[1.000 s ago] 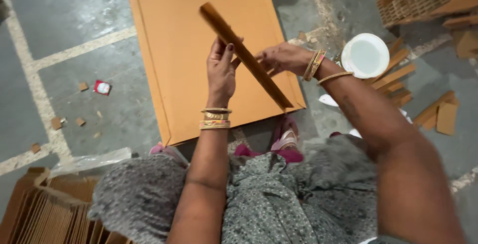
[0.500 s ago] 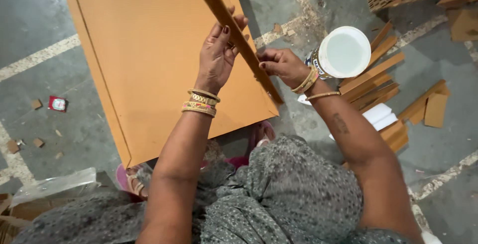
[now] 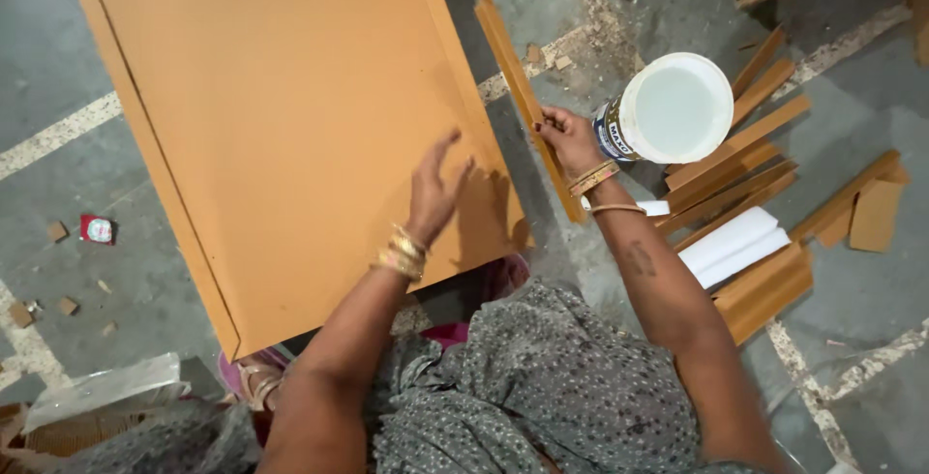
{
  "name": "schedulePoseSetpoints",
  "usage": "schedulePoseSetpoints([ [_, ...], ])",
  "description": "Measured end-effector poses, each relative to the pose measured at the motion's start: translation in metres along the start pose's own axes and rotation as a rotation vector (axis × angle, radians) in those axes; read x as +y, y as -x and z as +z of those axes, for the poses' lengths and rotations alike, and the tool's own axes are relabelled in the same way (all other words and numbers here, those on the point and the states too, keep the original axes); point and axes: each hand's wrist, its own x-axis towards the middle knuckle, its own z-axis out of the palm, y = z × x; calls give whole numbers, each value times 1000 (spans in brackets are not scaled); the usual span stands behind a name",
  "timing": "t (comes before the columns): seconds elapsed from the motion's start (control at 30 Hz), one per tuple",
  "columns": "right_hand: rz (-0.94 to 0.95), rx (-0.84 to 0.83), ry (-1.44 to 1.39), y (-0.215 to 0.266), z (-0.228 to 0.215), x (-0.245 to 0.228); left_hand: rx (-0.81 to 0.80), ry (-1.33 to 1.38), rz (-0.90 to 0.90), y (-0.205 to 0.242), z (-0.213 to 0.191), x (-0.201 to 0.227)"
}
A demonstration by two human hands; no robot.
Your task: The person sits on the floor and assembles a large cardboard box by attaching thin cardboard strips to its edges. They apply a white adhesive from a bottle onto the strips and press them firmly onto the box's seams to reinforce the structure.
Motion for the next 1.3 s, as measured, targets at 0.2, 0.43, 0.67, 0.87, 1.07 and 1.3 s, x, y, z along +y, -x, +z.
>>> schedulePoseSetpoints([
  [0.2, 238, 109, -128, -45, -13, 71, -370, -599, 487, 41, 33, -32],
  [0.43, 175, -65, -286, -111, 20, 106, -741, -682, 518, 43, 67, -30],
  [0.67, 298, -291, -448, -118, 46, 116, -694, -698, 593, 55, 79, -75],
  [0.87, 314, -310, -514, -122, 45, 119, -705, -700, 584, 64, 84, -92],
  [1.07, 357, -227, -457, -116, 57, 115, -717, -639, 557, 62, 82, -87],
  [1.3, 296, -303, -531, -100, 52, 101, -708, -651, 553, 63, 85, -91],
])
